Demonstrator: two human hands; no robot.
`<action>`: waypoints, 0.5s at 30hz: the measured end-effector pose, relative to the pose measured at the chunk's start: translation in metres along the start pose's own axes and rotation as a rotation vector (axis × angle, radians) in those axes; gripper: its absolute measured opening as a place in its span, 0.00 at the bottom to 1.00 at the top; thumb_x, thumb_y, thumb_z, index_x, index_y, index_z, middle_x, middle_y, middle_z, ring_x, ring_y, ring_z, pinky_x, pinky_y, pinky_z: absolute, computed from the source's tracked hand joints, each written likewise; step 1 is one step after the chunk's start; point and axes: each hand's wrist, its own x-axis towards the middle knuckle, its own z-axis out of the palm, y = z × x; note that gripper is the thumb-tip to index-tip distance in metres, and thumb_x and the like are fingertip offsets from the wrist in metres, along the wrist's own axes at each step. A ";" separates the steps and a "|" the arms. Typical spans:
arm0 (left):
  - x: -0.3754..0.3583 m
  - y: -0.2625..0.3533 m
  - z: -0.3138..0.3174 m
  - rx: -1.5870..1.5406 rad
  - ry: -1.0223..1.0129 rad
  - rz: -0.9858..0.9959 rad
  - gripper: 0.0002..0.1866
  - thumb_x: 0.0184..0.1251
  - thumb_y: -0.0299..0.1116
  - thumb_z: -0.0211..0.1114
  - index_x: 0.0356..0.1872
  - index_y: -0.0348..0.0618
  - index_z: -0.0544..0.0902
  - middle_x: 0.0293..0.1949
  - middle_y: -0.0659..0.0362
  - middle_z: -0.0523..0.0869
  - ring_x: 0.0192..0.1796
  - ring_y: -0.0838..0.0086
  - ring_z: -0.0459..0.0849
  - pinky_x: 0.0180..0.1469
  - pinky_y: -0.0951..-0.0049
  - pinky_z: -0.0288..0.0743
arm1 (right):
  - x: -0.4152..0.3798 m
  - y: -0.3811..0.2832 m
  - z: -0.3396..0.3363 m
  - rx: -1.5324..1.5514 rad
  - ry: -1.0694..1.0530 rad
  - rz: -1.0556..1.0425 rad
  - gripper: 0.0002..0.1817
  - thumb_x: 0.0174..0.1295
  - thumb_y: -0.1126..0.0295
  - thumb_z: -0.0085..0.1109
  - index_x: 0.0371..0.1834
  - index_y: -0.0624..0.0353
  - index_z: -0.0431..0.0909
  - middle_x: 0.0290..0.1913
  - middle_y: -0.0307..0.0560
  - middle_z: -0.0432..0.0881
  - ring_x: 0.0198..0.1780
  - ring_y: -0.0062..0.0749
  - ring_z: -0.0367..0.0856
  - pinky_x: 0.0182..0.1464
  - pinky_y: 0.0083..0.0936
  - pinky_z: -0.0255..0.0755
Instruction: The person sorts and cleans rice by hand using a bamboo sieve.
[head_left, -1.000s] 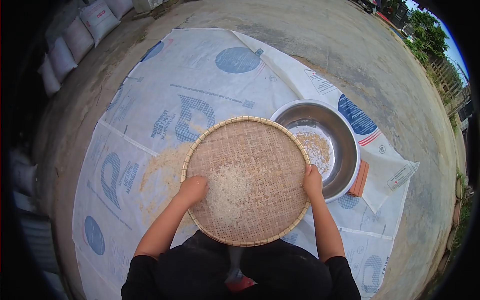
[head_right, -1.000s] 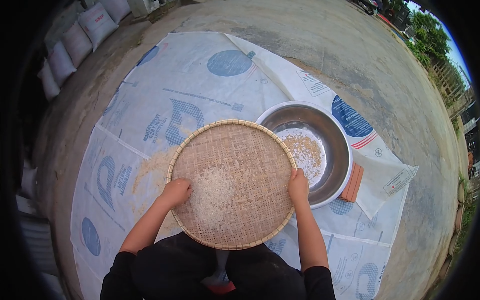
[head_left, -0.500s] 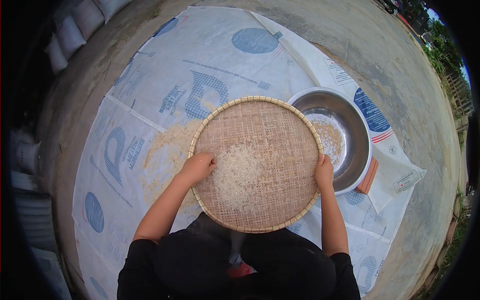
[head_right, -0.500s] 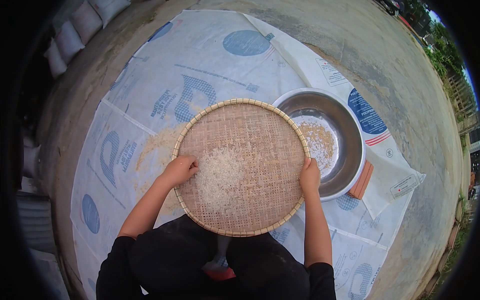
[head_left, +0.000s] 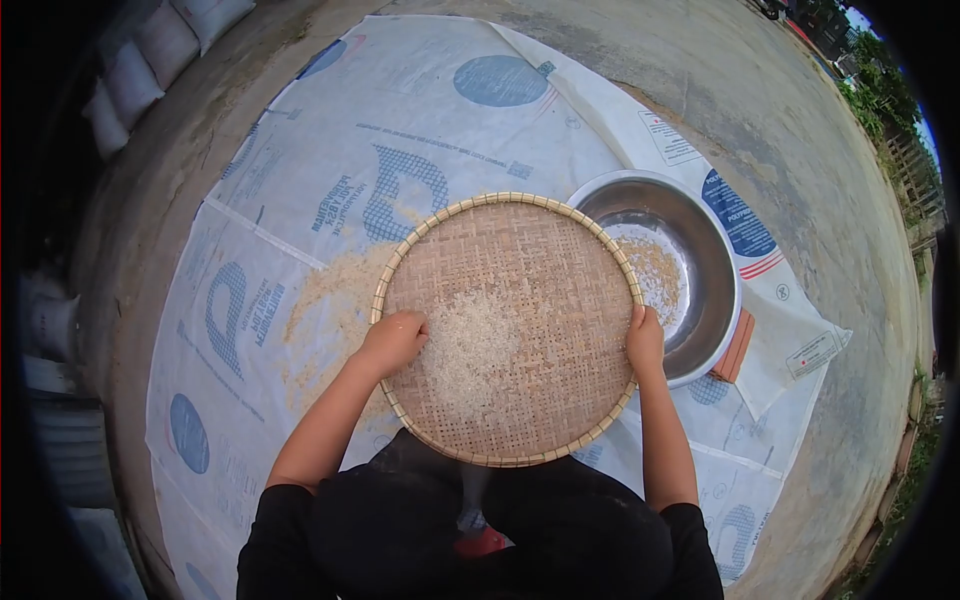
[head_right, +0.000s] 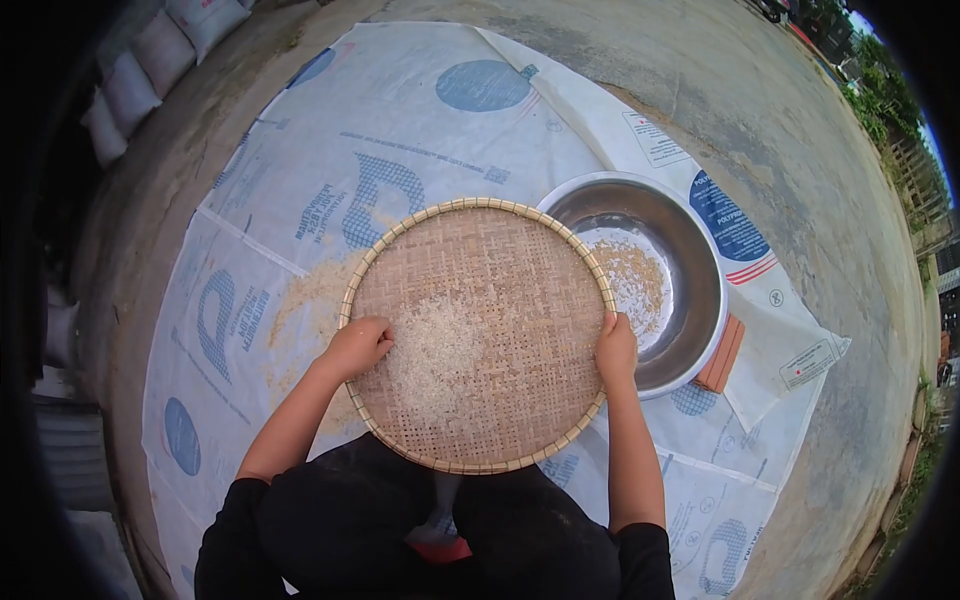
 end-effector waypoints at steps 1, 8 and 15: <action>0.000 0.000 -0.002 -0.053 -0.004 0.002 0.04 0.56 0.29 0.60 0.31 0.41 0.77 0.34 0.54 0.81 0.39 0.60 0.80 0.41 0.63 0.73 | 0.001 0.003 0.002 -0.004 0.011 -0.021 0.21 0.68 0.55 0.38 0.36 0.64 0.71 0.33 0.67 0.78 0.37 0.63 0.76 0.39 0.50 0.68; 0.002 -0.002 -0.012 -0.287 0.035 0.011 0.05 0.55 0.25 0.62 0.30 0.35 0.76 0.28 0.55 0.80 0.31 0.69 0.79 0.36 0.71 0.73 | 0.000 0.002 0.002 -0.006 0.015 -0.004 0.21 0.67 0.55 0.38 0.35 0.64 0.72 0.32 0.67 0.78 0.37 0.64 0.76 0.39 0.51 0.68; 0.000 0.010 -0.021 -0.411 0.048 -0.015 0.06 0.55 0.24 0.60 0.34 0.35 0.78 0.27 0.54 0.81 0.32 0.70 0.80 0.37 0.71 0.74 | 0.001 0.004 0.003 0.002 0.013 0.003 0.21 0.67 0.55 0.39 0.36 0.64 0.72 0.32 0.68 0.78 0.37 0.65 0.76 0.39 0.52 0.68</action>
